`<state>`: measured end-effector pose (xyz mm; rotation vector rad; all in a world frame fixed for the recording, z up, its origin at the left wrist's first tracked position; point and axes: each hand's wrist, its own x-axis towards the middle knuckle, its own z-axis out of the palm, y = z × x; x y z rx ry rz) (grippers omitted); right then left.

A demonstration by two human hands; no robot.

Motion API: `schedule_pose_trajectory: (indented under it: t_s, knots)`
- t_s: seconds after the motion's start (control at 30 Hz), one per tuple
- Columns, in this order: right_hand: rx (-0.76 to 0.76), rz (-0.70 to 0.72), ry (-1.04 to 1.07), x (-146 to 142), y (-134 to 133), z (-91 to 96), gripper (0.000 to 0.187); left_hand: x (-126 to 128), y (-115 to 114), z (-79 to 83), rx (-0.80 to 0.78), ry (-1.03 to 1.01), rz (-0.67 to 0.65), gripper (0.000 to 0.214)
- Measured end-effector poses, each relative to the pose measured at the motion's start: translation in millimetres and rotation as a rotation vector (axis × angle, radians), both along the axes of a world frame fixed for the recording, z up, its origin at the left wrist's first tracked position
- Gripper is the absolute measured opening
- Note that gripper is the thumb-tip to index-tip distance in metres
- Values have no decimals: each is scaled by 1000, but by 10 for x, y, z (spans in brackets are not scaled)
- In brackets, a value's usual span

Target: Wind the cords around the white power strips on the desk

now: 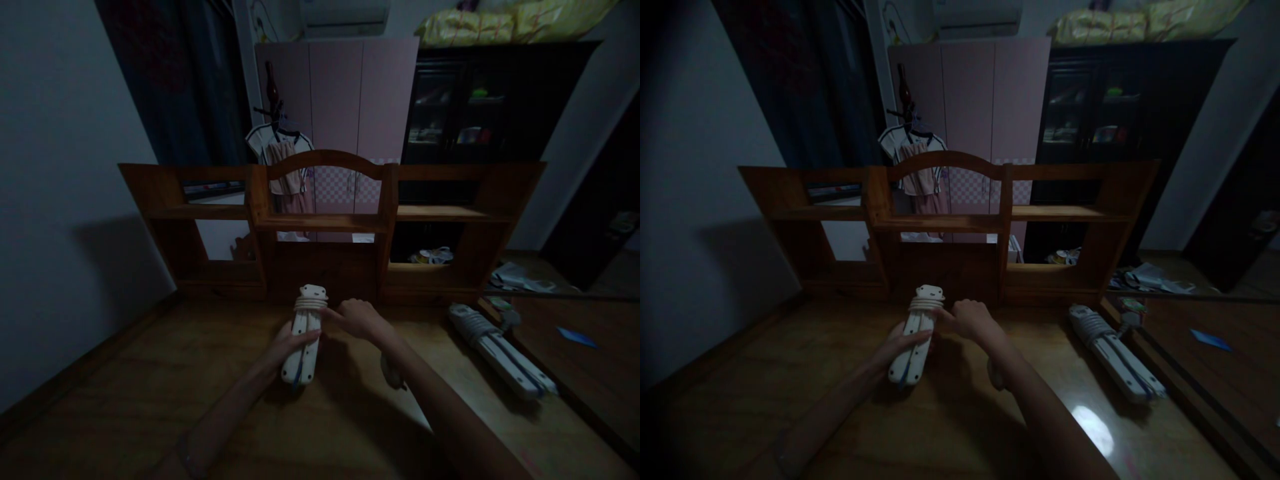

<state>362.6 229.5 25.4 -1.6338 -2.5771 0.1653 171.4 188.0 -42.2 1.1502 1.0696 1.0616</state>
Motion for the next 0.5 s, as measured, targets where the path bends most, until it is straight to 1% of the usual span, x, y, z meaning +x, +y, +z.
schedule_pose_trajectory:
  t_s: [0.1, 0.23, 0.33, 0.4, 0.5]
  knots:
    - [9, -15, 7, -20, -4, -20, 87, 23, 4, -6, -20, -63, 27, 51]
    - [22, -26, 15, -50, -27, -11, 85, 19, 33, -34, 3, -16, 90, 56]
    - [20, -26, 21, -55, -32, 0, 84, 3, 33, -8, 90, 79, 138, 55]
    - [7, -23, 23, -45, -23, -3, 81, -7, 21, 29, 162, 142, 195, 57]
    - [-2, -25, 26, -13, 8, -23, 73, -23, 5, 81, 214, 167, 263, 62]
